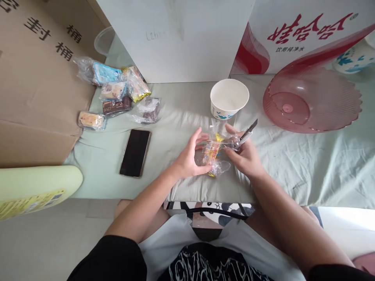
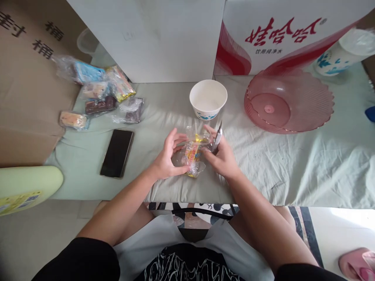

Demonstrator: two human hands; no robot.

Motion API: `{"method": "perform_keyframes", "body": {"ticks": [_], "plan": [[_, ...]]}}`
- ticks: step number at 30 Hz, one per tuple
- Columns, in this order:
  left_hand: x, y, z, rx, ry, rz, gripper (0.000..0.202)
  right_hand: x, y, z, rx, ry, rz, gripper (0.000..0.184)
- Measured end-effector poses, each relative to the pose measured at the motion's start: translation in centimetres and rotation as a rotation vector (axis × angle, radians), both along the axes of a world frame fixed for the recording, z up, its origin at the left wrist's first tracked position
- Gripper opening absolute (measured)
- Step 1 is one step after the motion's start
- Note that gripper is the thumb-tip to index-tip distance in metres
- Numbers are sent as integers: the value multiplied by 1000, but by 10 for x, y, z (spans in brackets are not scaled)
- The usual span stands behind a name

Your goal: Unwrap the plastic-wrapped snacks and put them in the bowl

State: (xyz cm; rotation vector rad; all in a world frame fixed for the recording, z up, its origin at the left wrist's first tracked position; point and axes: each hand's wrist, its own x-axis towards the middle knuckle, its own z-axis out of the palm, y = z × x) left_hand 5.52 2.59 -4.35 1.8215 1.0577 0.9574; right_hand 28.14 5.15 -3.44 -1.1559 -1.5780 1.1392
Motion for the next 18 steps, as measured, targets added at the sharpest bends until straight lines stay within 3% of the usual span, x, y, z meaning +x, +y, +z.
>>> {"method": "perform_keyframes", "body": {"ticks": [4, 7, 9, 12, 15, 18], "plan": [[4, 1, 5, -78, 28, 3, 119, -10, -5, 6, -6, 67, 137, 14], [3, 6, 10, -86, 61, -105, 84, -16, -11, 14, -19, 5, 258, 14], [2, 7, 10, -9, 76, -101, 58, -15, -12, 17, -4, -31, 289, 14], [-1, 8, 4, 122, 123, 53, 34, -11, -13, 17, 56, -17, 104, 16], [-4, 9, -2, 190, 198, 231, 26, -10, -17, 15, 64, 11, -147, 14], [-2, 7, -4, 236, 255, 340, 28, -15, -23, 16, 136, -4, -138, 12]]}}
